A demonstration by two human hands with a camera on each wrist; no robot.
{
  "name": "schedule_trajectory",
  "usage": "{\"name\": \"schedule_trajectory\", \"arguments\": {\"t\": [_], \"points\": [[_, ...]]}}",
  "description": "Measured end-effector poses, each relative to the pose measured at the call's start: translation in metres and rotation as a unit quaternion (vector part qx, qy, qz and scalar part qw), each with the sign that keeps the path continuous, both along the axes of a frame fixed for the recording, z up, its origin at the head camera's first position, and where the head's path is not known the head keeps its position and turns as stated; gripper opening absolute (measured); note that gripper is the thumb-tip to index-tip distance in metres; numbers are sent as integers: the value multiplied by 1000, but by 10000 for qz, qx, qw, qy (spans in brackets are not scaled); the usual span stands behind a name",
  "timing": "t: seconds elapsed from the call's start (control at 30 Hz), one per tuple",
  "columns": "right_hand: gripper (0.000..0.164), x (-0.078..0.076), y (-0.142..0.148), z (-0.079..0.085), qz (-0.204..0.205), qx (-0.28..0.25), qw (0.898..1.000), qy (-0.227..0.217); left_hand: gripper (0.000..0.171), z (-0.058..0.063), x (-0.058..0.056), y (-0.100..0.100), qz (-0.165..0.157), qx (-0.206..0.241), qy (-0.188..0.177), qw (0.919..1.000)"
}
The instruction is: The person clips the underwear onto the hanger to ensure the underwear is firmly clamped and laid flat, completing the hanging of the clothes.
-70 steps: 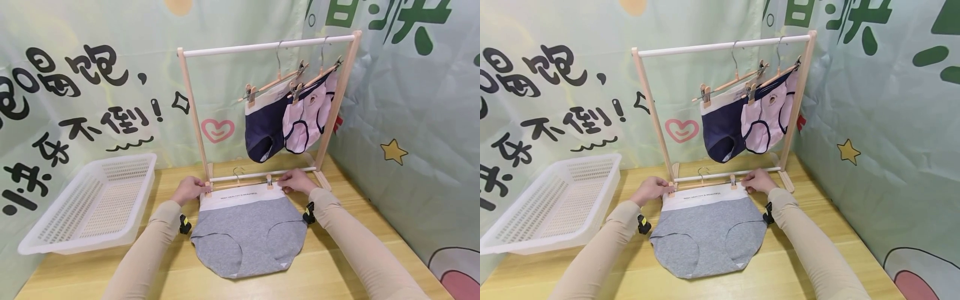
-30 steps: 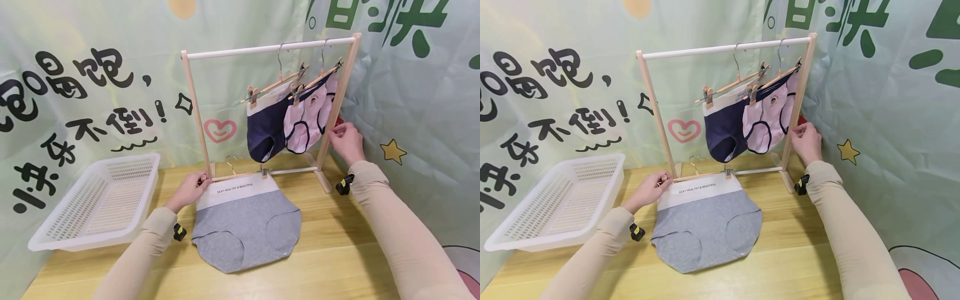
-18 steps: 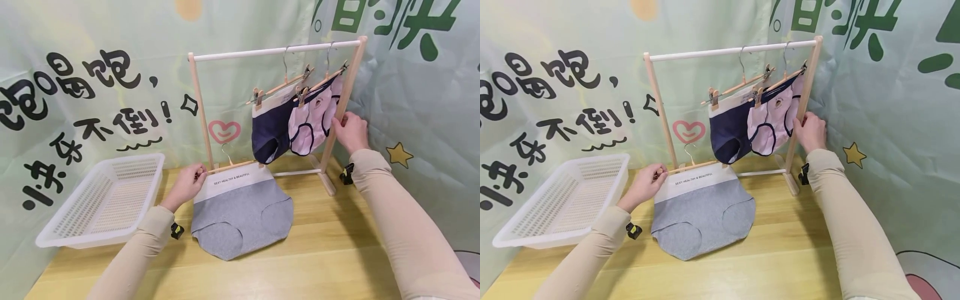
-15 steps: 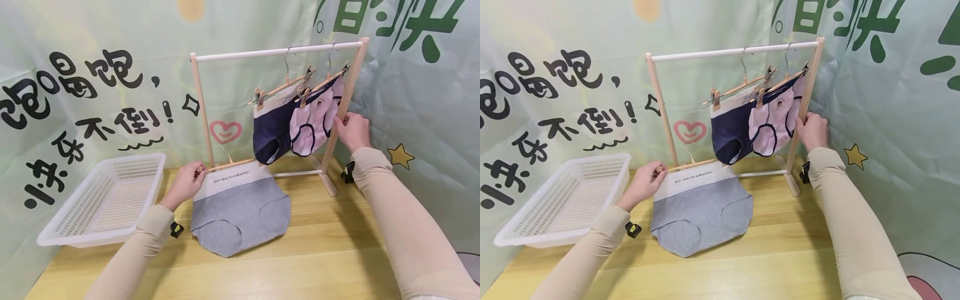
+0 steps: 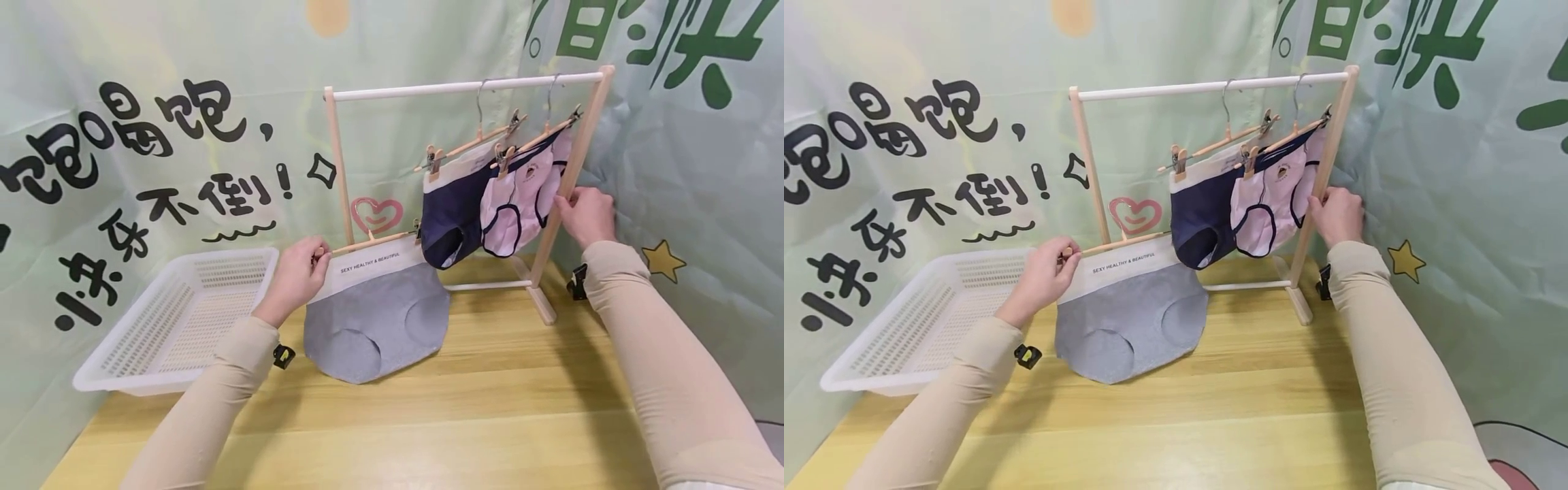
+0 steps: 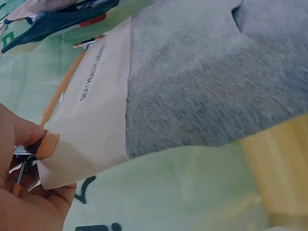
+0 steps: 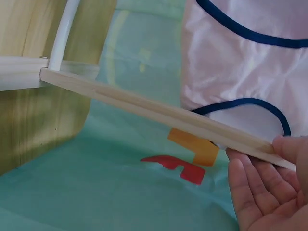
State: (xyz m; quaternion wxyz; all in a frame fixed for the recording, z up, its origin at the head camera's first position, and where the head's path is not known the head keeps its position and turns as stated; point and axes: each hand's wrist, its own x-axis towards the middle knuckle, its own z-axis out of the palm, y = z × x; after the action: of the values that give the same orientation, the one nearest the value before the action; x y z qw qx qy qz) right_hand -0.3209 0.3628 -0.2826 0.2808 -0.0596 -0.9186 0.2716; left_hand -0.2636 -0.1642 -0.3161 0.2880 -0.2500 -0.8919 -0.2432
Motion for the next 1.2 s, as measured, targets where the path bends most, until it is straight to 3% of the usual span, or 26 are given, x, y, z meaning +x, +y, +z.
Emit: {"name": "schedule_trajectory", "arguments": {"t": [0.23, 0.37, 0.63, 1.2], "points": [[43, -1, 9, 3, 88, 134, 9998, -151, 8, 22, -1, 1, 60, 4, 290, 9996], [44, -1, 11, 1, 72, 114, 9997, -225, 9, 31, -1, 3, 52, 156, 263, 9995], [45, -1, 11, 1, 133, 152, 9993, -301, 14, 36, -1, 10, 403, 389, -109, 9984], [45, -1, 8, 1, 176, 124, 9993, -306, 14, 50, 4, 12, 529, 323, 415, 9972]]}}
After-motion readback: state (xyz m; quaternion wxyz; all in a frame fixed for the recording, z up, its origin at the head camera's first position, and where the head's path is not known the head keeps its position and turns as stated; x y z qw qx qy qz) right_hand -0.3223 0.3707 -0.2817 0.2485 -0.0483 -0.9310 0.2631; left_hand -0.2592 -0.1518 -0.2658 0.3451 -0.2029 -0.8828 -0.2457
